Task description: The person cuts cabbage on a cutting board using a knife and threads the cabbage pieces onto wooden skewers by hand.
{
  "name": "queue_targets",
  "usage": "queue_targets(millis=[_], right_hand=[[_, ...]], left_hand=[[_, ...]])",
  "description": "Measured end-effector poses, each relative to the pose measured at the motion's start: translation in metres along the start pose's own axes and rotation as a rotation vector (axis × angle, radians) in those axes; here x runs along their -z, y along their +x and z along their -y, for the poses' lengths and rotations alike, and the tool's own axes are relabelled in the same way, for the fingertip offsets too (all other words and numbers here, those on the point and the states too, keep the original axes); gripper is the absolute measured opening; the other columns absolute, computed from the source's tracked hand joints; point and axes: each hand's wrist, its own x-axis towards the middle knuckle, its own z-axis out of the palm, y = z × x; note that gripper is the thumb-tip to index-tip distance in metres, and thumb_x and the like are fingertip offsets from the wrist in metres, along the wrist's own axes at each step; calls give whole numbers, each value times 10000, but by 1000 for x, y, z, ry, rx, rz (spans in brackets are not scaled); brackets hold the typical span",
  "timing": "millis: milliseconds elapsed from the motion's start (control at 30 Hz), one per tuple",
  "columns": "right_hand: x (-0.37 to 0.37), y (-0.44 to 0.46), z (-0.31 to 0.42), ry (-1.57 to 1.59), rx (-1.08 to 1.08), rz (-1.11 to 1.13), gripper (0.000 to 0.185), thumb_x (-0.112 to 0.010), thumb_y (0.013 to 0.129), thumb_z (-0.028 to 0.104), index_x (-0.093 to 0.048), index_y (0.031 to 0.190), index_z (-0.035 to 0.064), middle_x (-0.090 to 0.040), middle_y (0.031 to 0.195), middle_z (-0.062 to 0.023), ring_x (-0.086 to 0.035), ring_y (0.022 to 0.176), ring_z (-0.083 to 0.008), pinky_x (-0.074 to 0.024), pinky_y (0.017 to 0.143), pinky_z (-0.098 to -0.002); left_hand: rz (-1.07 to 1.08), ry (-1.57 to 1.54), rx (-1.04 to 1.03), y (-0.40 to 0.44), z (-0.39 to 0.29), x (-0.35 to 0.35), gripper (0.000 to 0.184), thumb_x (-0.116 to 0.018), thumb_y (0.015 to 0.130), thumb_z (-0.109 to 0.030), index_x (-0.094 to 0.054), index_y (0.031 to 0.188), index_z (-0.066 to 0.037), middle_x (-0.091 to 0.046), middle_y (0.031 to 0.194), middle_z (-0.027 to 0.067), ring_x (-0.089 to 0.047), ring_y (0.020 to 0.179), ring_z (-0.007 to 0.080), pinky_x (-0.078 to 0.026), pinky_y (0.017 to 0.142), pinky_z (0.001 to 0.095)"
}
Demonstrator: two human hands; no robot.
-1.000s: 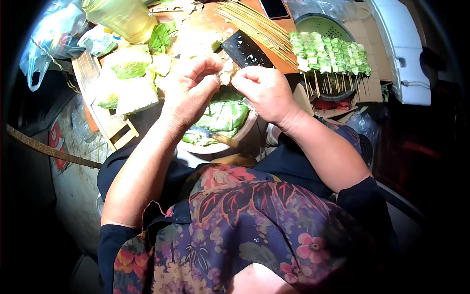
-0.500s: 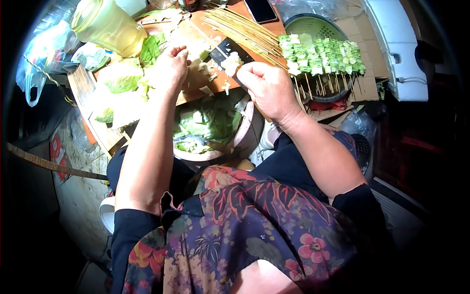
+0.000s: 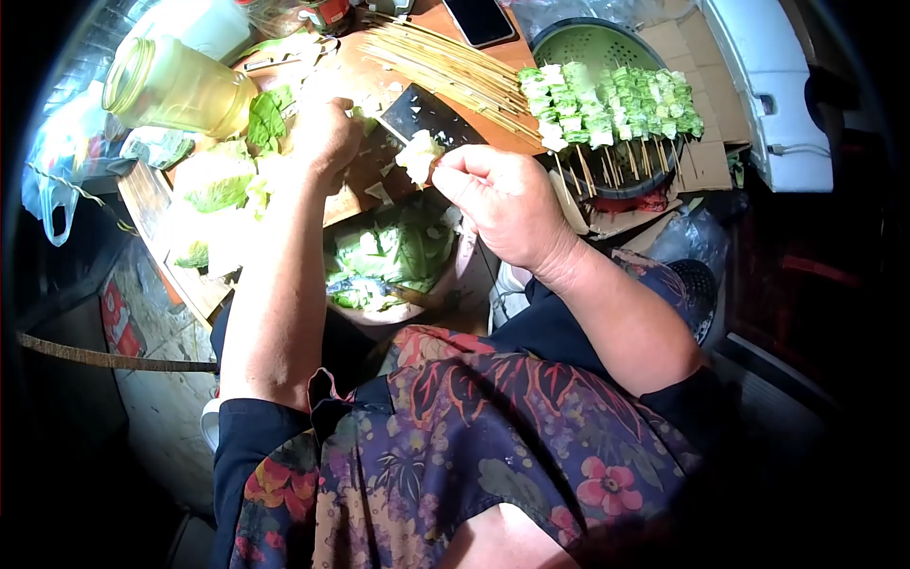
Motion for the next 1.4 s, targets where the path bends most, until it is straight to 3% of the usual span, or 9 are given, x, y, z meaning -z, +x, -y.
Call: queue_targets(millis=[167, 400, 500, 600, 733, 833, 967, 1100, 1400], right_hand=[[-3, 1, 0, 5, -16, 7, 168, -584, 934, 167, -666, 938, 21, -520, 662, 76, -427, 560, 7, -344, 505, -176], [-4, 3, 2, -52, 4, 0, 168, -582, 933, 173, -663, 929, 26, -510, 650, 76, -424, 554, 7, -347, 501, -180], [-3, 1, 2, -37, -4, -2, 168, -584, 930, 176, -662, 932, 27, -508, 649, 79, -422, 554, 7, -346, 502, -182], [-3, 1, 1, -71, 18, -11, 172, -588, 927, 180, -663, 926, 25, -508, 648, 82, -417, 552, 6, -344, 500, -186], [-8, 0, 6, -80, 17, 12, 175, -592, 923, 182, -667, 917, 24, -518, 658, 79, -422, 566, 4, -350, 508, -189], [-12, 0, 6, -144, 47, -4, 226, -611, 867, 215, -676, 873, -2, -674, 748, -122, -647, 685, -167, -499, 683, -293], [-18, -2, 12, -192, 86, 15, 210, -598, 857, 196, -677, 879, 3, -673, 756, -137, -652, 691, -205, -504, 697, -305], [-22, -4, 13, -201, 112, 47, 209, -592, 860, 192, -676, 878, 2, -672, 758, -139, -649, 686, -213, -503, 694, -309], [-36, -3, 12, -208, 145, 64, 194, -589, 868, 171, -669, 859, -5, -664, 756, -137, -641, 676, -191, -493, 664, -299]], left_hand=[[212, 62, 77, -9, -19, 9, 158, -540, 888, -105, -628, 783, -26, -620, 612, 65, -616, 534, 170, -485, 496, 315], [156, 266, 47, -18, -29, 15, 194, -566, 909, -169, -615, 873, 15, -645, 657, 85, -627, 563, 175, -521, 555, 311], [132, -115, 64, -20, -21, 19, 193, -572, 912, -179, -599, 956, 7, -654, 726, 96, -638, 620, 173, -539, 593, 305], [109, -952, 115, -24, -20, 37, 240, -576, 919, -163, -546, 1111, -21, -631, 848, 79, -648, 716, 165, -569, 674, 304], [-42, -1455, 169, -31, -20, 59, 208, -597, 882, -61, -526, 1034, 62, -593, 1007, 186, -663, 871, 282, -616, 705, 313], [-179, -1530, 197, -43, -22, 70, 196, -622, 849, -11, -520, 988, 84, -585, 1028, 210, -654, 944, 322, -621, 707, 326], [-217, -1494, 92, -57, -15, 80, 313, -626, 837, 6, -537, 1128, 79, -581, 1090, 205, -650, 969, 341, -617, 731, 325], [-223, -1325, -49, -72, -7, 89, 549, -625, 832, 9, -390, 1325, 65, -609, 1076, 177, -666, 918, 278, -589, 745, 330], [-272, -1115, -151, -90, -10, 95, 477, -663, 818, 12, -512, 1271, 18, -636, 1082, 136, -652, 936, 208, -548, 848, 339]])
